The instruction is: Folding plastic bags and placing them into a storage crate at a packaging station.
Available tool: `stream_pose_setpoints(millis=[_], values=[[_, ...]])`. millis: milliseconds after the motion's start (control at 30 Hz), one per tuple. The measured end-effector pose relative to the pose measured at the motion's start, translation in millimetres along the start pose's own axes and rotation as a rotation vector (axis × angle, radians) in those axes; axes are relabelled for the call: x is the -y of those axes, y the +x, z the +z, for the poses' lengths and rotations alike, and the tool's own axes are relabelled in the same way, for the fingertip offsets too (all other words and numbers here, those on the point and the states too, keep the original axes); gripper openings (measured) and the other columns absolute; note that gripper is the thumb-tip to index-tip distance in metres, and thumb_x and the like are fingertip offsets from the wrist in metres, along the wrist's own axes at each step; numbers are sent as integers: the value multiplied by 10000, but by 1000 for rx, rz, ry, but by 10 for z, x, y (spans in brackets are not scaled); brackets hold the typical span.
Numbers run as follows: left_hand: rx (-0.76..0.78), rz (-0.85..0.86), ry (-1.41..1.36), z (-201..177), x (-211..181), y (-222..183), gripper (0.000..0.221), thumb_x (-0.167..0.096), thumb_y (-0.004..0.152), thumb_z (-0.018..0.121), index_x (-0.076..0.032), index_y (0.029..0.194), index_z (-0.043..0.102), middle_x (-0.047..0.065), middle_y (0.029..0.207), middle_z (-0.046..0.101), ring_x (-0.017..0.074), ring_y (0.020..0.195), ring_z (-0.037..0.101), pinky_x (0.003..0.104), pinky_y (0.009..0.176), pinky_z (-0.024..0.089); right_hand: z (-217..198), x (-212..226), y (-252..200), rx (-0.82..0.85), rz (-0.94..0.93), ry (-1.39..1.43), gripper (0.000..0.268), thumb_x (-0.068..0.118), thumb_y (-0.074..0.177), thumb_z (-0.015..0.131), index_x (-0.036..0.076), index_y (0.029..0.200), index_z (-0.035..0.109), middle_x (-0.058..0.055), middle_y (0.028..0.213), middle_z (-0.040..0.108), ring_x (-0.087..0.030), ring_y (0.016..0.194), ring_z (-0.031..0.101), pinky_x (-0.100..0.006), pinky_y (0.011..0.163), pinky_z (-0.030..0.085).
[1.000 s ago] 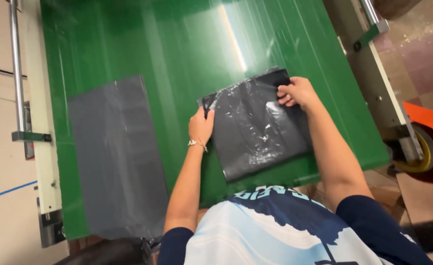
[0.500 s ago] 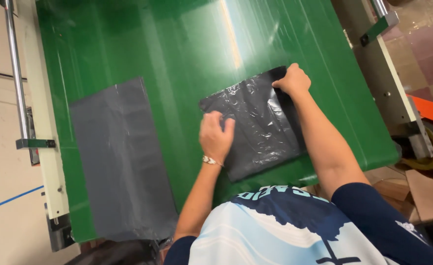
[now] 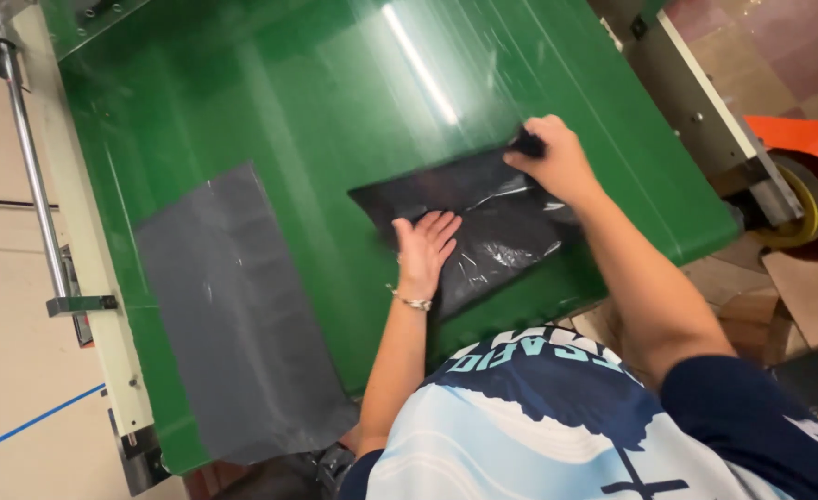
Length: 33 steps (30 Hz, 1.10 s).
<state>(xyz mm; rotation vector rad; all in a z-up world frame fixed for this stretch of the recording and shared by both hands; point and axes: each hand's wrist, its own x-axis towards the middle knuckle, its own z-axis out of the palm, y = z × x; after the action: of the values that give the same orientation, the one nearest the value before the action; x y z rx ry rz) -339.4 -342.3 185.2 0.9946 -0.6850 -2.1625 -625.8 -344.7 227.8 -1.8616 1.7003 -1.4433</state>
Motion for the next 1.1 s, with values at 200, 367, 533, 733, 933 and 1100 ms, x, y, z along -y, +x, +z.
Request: stream_pose_setpoints(millis=[200, 367, 533, 733, 933, 1100], values=[[-137, -9, -561, -346, 69, -391, 820, -746, 954, 353, -41, 1265, 634, 207, 1367, 602, 398, 1298, 542, 565, 1115, 369, -470, -18, -922, 79, 71, 23, 206, 84, 744, 835, 199, 892, 749, -3, 1121, 686, -256, 1203, 545, -400, 1122, 377], [-110, 70, -188, -780, 337, -371, 593, -540, 1064, 329, -100, 1348, 606, 135, 1363, 619, 261, 1241, 595, 457, 1078, 467, -413, -384, -1208, 129, 97, -137, 267, 55, 740, 812, 263, 896, 754, 13, 1224, 650, -272, 1280, 516, -425, 1131, 366], [-224, 220, -37, -551, 181, -695, 345, -227, 1066, 477, -70, 1367, 542, 132, 1350, 621, 234, 1172, 638, 396, 1022, 530, -628, -130, -1147, 355, 131, -361, 343, 73, 736, 732, 301, 990, 759, -1, 1365, 611, -316, 1407, 446, -484, 1138, 349], [-573, 997, 1521, 180, 217, -572, 530, -199, 763, 756, -76, 1259, 614, 121, 1214, 623, 315, 1150, 586, 450, 1011, 462, -41, 534, -818, 254, -200, -334, 650, 613, 858, 633, 88, 1241, 664, -152, 1413, 588, -384, 1382, 469, -504, 1165, 301], [-202, 407, 2033, 585, 414, -391, 757, -526, 885, 520, -102, 1501, 399, 118, 1626, 291, 349, 1550, 68, 615, 1194, 152, 952, 314, -980, 212, -270, -252, 837, 704, 951, 423, 13, 1413, 524, -202, 1454, 522, -350, 1391, 452, -466, 1188, 286], [-181, 459, 2016, 214, 193, -843, 1018, -682, 825, 563, 18, 1519, 306, 227, 1628, 232, 395, 1525, 153, 657, 1156, 227, 283, -16, -834, 194, -293, -647, 817, 658, 903, 547, -12, 1371, 549, -227, 1441, 534, -365, 1392, 456, -496, 1183, 288]])
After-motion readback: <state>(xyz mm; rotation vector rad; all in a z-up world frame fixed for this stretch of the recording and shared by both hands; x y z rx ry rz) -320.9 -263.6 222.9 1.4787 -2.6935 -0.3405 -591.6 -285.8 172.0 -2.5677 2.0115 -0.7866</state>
